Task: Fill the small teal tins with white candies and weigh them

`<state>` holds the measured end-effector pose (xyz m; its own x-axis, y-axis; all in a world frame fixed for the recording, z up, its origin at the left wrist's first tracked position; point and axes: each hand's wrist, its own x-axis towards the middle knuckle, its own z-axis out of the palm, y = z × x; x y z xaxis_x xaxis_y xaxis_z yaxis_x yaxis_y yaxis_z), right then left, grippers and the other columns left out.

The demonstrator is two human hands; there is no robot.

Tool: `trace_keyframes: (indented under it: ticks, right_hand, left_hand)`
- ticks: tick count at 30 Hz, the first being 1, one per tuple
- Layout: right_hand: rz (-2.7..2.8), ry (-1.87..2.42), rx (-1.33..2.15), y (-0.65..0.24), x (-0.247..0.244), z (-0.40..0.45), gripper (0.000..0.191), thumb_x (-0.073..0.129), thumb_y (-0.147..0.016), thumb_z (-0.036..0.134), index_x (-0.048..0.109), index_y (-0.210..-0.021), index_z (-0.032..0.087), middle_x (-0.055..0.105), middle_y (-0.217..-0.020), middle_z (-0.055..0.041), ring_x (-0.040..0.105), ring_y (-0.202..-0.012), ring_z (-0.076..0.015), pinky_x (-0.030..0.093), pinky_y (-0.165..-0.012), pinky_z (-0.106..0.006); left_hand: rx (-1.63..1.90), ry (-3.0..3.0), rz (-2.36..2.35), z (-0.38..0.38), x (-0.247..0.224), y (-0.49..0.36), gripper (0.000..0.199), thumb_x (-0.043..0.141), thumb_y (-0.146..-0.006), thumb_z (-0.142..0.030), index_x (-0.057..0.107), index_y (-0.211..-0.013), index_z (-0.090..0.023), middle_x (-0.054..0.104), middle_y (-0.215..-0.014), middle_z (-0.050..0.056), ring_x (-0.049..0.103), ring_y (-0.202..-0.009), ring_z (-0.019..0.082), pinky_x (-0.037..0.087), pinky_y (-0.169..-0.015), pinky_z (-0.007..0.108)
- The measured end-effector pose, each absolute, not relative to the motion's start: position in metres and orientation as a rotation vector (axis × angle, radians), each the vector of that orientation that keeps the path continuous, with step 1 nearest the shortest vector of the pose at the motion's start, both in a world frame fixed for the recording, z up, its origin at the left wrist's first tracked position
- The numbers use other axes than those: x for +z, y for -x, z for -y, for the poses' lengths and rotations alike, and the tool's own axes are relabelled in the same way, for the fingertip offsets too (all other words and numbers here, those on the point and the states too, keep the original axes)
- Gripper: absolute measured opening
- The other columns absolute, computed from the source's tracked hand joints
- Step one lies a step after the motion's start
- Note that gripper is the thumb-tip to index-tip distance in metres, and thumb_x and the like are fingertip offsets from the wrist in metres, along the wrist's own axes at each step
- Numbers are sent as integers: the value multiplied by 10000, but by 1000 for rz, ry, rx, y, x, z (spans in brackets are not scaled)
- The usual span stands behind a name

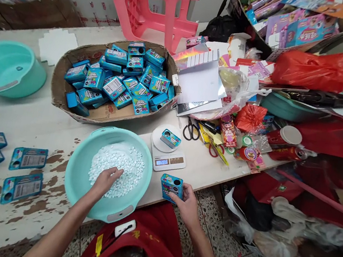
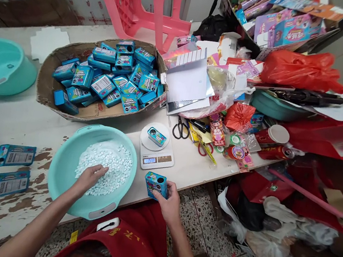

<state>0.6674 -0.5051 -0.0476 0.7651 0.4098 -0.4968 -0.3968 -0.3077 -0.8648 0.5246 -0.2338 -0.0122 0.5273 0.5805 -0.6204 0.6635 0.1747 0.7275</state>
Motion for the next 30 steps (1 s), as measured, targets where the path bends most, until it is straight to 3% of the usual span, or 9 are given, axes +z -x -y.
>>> trace_keyframes:
  ticks: [7,11,14,17,22,30]
  right_hand:
    - [-9,1709,758,-673,-50,514,443,765,-630,373,537,-964,192,679,-919,-42,631,-867,-221,503,-809,-370]
    - [-13,1694,759,-678,-51,515,427,763,-635,368,535,-953,198,680,-911,-35,633,-862,-223,503,-804,-372]
    - [-25,1680,757,-683,-53,516,434,762,-642,364,524,-967,201,677,-919,-33,633,-870,-223,502,-813,-378]
    - [-52,1676,740,-687,-58,520,441,765,-636,359,523,-970,201,676,-923,-31,632,-875,-223,503,-817,-377]
    - [-91,1675,720,-693,-67,528,438,768,-627,354,532,-963,200,677,-912,-28,633,-864,-223,504,-813,-381]
    - [-87,1706,703,-701,-60,522,441,769,-621,371,540,-955,197,680,-896,-37,632,-839,-225,510,-773,-370]
  left_hand:
    - [-93,-1159,-978,231,11,-567,375,657,-691,-515,552,-814,-176,442,-618,-42,296,-412,45,162,-405,187]
    - [-36,-1313,-733,225,31,-640,275,639,-736,-441,568,-777,-179,389,-548,-61,262,-410,50,149,-416,190]
    - [42,-1588,-608,223,31,-694,210,689,-692,-376,602,-684,-184,456,-526,-38,338,-460,85,204,-452,198]
    - [95,-1828,-587,224,24,-729,162,742,-632,-292,603,-621,-211,461,-487,-35,352,-468,113,181,-472,213]
    - [101,-2021,-648,227,17,-744,230,791,-574,-230,618,-723,-253,451,-476,-47,332,-434,124,139,-486,226]
    - [161,-1730,-624,221,13,-738,179,705,-672,-322,570,-643,-207,448,-486,-40,358,-466,104,209,-477,203]
